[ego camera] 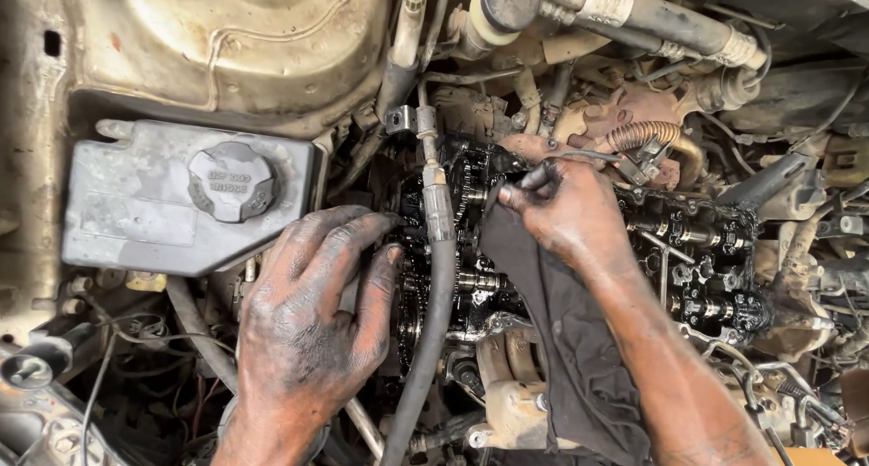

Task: The recorder is cleaning and inspecting the camshaft and cylinder head area of an internal combustion engine.

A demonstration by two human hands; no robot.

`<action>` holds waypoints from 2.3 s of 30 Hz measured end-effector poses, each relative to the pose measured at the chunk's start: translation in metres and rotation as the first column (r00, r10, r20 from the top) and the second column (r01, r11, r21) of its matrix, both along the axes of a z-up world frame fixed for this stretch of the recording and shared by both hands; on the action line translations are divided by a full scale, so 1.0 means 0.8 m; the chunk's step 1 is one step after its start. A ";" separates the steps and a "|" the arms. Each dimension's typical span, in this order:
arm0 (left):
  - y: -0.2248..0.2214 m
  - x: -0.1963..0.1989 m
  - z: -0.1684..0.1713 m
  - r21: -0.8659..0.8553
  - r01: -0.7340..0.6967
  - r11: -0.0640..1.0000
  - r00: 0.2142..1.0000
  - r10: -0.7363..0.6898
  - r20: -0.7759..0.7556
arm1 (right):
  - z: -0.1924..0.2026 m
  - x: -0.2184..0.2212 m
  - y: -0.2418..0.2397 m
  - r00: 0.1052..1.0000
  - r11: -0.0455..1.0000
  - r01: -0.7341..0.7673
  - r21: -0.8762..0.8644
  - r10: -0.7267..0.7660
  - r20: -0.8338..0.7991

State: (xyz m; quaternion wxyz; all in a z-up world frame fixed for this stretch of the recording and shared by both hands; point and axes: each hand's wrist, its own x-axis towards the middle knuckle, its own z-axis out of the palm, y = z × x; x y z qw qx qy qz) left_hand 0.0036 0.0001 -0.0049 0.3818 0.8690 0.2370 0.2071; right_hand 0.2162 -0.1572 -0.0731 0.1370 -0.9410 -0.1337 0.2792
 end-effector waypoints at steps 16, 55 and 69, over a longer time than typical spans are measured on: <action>0.000 -0.001 -0.002 -0.029 -0.008 1.000 0.999 0.007 -0.036 | 0.022 0.009 -0.031 0.975 0.960 0.199 0.197 -0.214 0.057; -0.006 0.000 -0.010 0.019 -0.037 0.999 0.992 0.039 -0.123 | 0.004 0.012 -0.006 0.995 0.995 0.067 0.080 -0.060 -0.082; -0.005 0.008 -0.005 0.038 -0.027 0.999 0.989 0.032 -0.141 | 0.026 0.010 0.007 0.986 0.996 0.053 -0.075 -0.064 -0.154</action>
